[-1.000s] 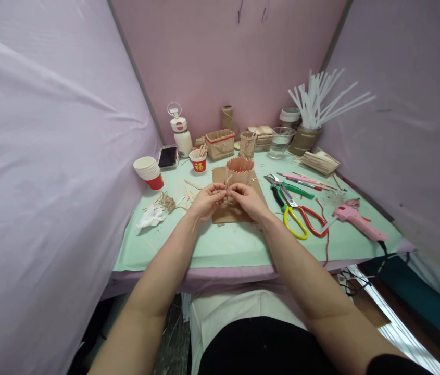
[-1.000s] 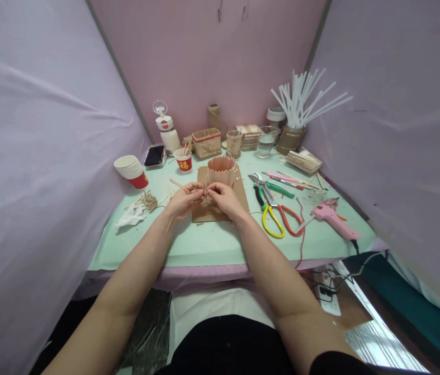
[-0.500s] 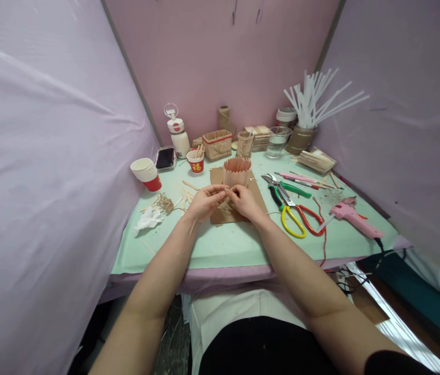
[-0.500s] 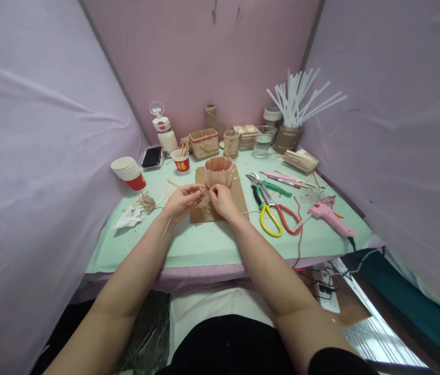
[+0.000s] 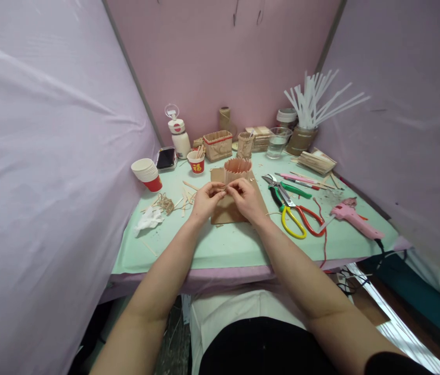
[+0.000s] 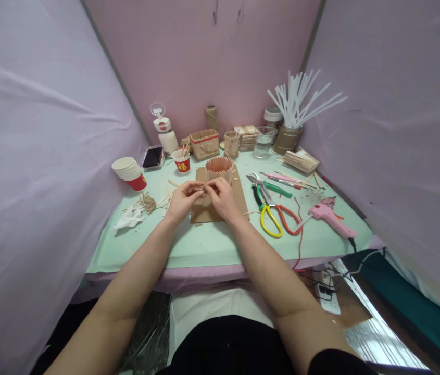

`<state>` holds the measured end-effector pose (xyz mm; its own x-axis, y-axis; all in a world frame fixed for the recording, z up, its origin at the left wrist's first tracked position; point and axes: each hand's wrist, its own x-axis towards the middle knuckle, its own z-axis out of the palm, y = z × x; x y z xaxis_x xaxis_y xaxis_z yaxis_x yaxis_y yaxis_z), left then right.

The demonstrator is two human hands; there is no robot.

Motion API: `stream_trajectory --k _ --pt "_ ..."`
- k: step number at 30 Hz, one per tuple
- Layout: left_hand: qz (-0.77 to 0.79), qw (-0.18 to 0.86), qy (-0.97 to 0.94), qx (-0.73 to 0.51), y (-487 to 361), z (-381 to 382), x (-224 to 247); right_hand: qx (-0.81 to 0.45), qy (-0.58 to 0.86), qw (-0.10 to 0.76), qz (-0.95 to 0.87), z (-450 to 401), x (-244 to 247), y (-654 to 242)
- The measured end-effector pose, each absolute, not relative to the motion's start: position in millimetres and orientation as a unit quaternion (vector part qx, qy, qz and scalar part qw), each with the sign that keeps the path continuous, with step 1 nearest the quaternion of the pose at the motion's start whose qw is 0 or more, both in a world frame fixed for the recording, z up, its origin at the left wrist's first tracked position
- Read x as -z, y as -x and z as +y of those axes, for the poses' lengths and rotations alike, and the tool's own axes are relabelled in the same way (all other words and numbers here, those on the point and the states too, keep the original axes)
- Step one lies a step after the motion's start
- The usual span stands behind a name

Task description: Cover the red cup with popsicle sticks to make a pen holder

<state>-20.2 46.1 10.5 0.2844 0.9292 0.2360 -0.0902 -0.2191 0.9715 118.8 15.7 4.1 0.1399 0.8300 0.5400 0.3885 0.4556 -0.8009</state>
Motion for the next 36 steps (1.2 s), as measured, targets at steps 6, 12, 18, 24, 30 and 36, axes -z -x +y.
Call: stream_trajectory --k 6,12,18,24,30,36 --pt "0.323 0.511 -0.658 -0.450 21.0 44.0 -12.3 -0.286 0.518 0.575 -0.565 15.2 -4.8 -120.5" --pt "0.326 0.558 -0.633 -0.426 21.0 42.1 -14.6 -0.364 0.517 0.574 -0.521 16.1 -5.6 -122.7" --pt "0.382 0.534 -0.610 -0.444 22.2 45.0 -15.3 -0.354 0.516 0.575 -0.527 18.9 -4.2 -124.1" --pt "0.380 0.505 -0.630 -0.451 23.4 47.0 -11.9 -0.369 0.510 0.561 -0.537 17.1 -4.9 -121.9" --pt "0.346 0.573 -0.603 -0.435 22.9 45.4 -12.3 -0.381 0.525 0.552 -0.524 17.8 -3.8 -122.5" --pt "0.353 0.561 -0.594 -0.456 21.8 48.2 -9.7 -0.402 0.545 0.539 -0.501 18.4 -3.2 -121.1"
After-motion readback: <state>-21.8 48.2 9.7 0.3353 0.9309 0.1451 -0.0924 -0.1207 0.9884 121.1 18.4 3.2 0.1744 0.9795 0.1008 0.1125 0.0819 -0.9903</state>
